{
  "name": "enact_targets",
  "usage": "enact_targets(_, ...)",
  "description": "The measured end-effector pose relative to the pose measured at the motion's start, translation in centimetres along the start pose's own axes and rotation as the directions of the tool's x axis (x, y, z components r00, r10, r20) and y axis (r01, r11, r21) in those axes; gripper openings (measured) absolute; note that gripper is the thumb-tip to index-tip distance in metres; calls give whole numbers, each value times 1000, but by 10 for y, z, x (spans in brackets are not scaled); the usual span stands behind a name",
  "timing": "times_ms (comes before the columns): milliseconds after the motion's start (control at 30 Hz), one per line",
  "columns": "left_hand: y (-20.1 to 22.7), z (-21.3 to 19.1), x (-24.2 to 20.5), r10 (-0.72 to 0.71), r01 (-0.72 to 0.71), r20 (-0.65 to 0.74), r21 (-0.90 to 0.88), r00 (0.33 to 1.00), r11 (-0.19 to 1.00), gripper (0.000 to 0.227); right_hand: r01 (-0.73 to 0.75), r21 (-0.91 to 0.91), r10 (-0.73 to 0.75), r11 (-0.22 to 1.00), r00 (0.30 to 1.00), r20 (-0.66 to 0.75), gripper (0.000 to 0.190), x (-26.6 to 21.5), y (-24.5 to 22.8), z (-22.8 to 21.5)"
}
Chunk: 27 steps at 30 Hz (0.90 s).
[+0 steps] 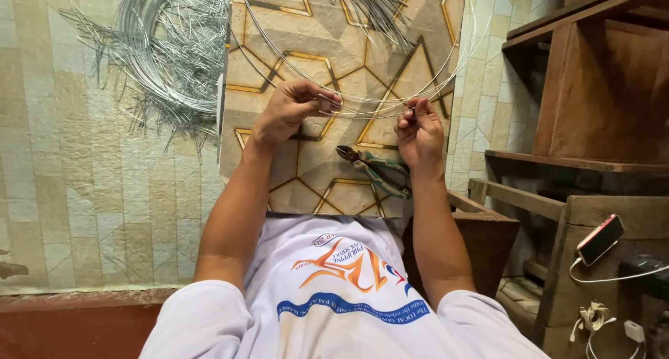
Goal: Bending and cutting thin metal wires to create circular frames
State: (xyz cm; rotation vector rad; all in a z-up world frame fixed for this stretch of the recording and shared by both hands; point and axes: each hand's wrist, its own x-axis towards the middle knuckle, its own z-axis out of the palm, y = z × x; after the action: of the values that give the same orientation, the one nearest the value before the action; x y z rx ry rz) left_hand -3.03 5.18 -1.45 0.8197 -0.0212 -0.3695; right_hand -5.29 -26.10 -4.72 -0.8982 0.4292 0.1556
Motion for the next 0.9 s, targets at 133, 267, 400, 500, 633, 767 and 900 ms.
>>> enact_targets(133,9,9,-6,-8,8,18,5,1000,1000,18,8,-6,-8,1000,1000,-10,26,-2,-2,5)
enact_targets(267,4,2,-6,-16,21,41,-111,999,994,20,14,-4,-14,1000,1000,9,26,-10,-7,17)
enact_targets(400,-3,-4,-4,-12,19,46,-149,999,989,20,16,2,-17,1000,999,37,25,-10,-7,17)
enact_targets(500,-15,-14,1,4,3,32,-191,999,982,21,13,2,-13,1000,999,44,24,-11,-8,19)
enact_targets(633,-12,-10,2,12,-15,-20,-190,1000,982,20,9,15,-10,1000,998,57,24,-13,-10,20)
enact_targets(767,-12,-10,2,15,-23,-41,-196,999,980,19,9,18,-10,1000,998,55,24,-13,-10,21)
enact_targets(900,-13,-9,2,16,-20,-23,-183,1000,983,19,6,16,-7,1000,998,56,24,-13,-10,23)
